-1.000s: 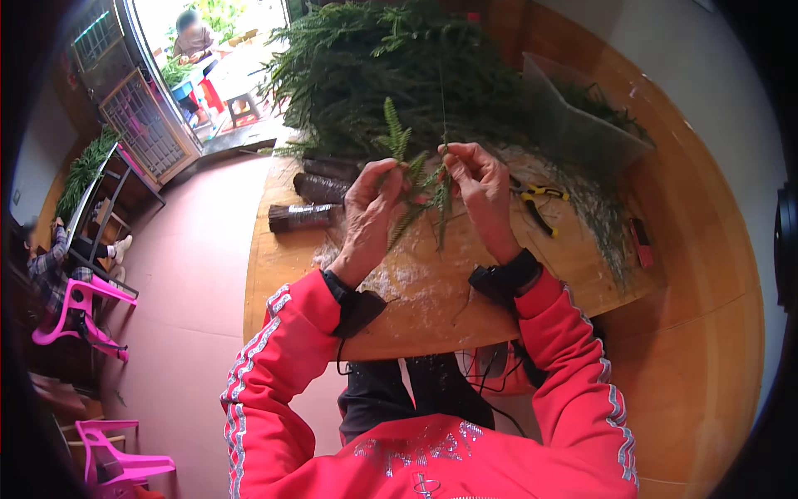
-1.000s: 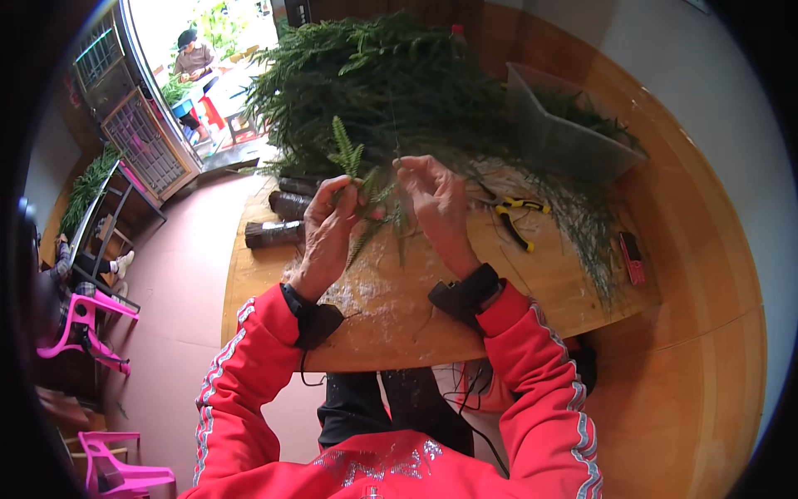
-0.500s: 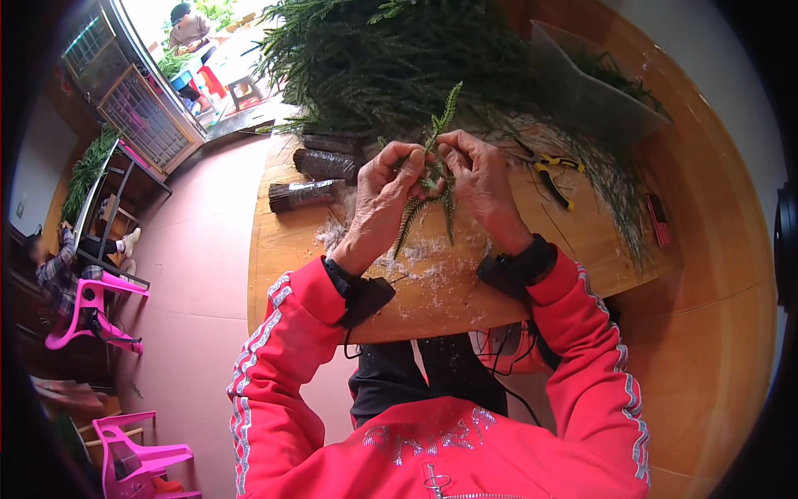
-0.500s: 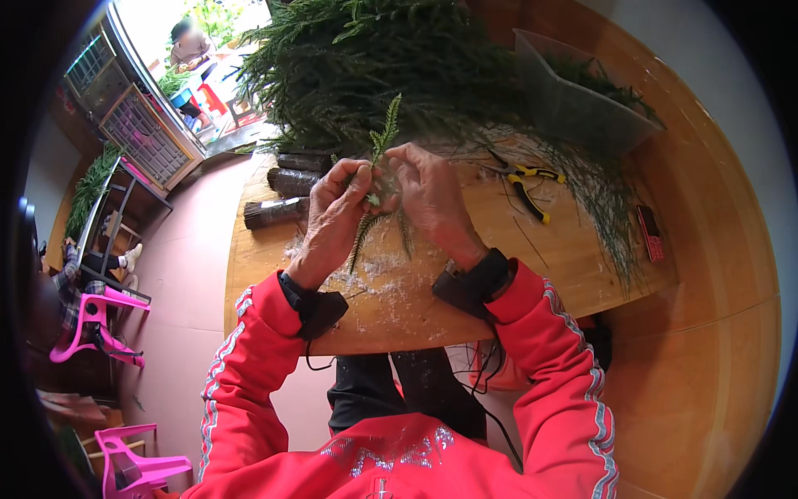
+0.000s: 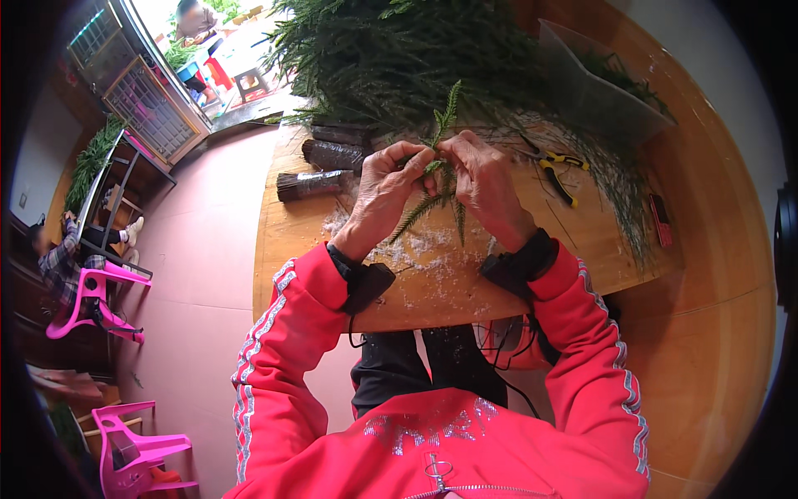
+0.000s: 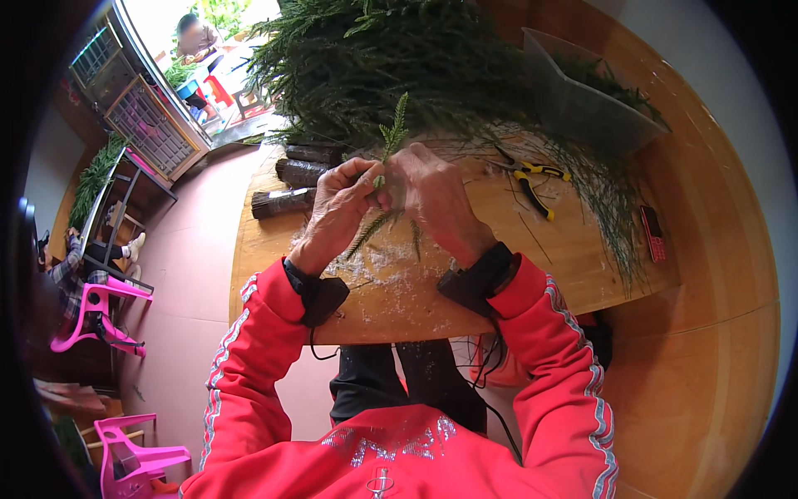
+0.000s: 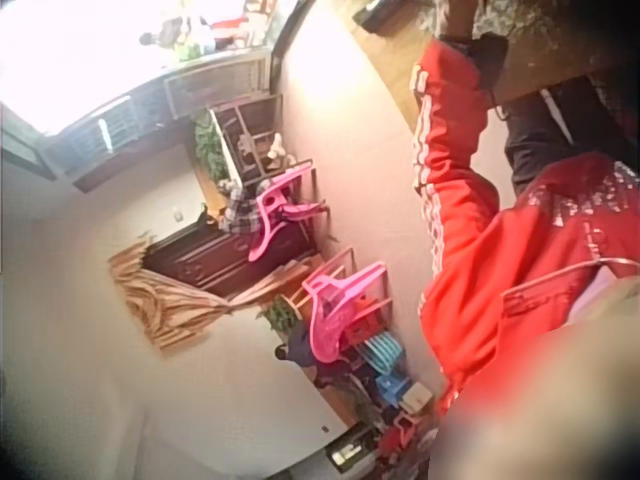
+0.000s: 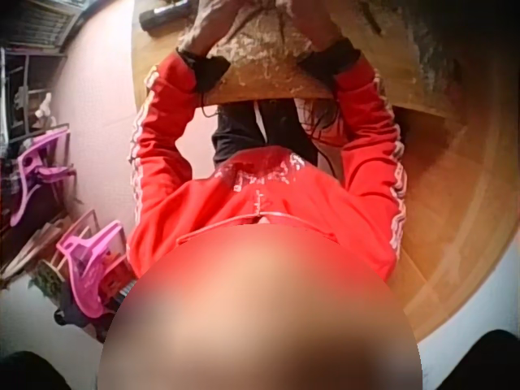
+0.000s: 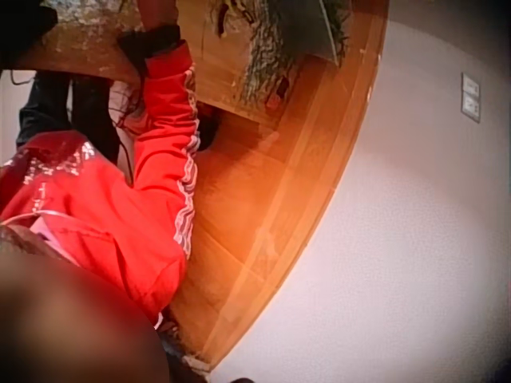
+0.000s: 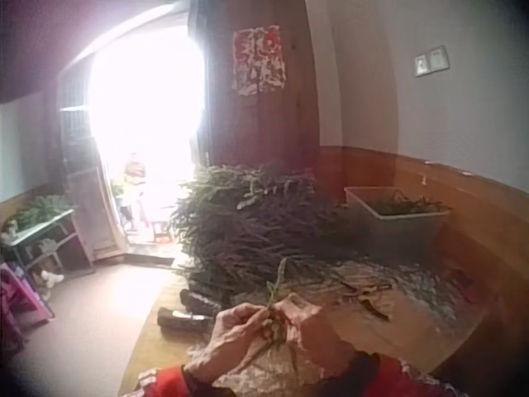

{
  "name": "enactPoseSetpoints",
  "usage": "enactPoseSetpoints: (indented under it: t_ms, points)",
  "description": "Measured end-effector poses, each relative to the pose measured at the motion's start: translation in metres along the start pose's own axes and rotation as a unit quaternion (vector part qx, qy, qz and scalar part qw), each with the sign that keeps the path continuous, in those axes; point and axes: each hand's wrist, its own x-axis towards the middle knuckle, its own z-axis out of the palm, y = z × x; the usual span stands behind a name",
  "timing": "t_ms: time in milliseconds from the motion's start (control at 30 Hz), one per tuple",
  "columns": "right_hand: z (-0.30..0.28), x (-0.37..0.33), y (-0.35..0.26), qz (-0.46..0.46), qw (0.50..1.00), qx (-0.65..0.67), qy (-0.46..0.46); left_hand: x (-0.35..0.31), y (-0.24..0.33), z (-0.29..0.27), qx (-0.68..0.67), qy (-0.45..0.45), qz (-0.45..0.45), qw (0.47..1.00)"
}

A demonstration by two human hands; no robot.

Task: Trimming and arranging small green plant stems on a wooden table.

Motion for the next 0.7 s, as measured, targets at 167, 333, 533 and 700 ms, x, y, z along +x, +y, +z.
enactPoseSetpoints:
  t_ms: [167,333,533,700]
  points:
    - [0.002,-0.004,0.008,-0.031,0.999,-0.031,-0.024,-0.001,-0.003,-0.003,-0.054,0.011,-0.022,0.998]
    - [0.000,-0.003,0.010,-0.043,0.998,-0.026,-0.049,0.001,-0.001,-0.010,-0.095,-0.003,-0.045,0.994]
    - [-0.004,-0.002,0.010,-0.082,0.994,-0.019,-0.076,0.001,0.000,-0.014,-0.118,-0.021,-0.080,0.990]
    - [-0.007,-0.004,0.012,-0.087,0.989,-0.060,-0.103,-0.001,0.001,-0.012,-0.115,-0.019,-0.091,0.989]
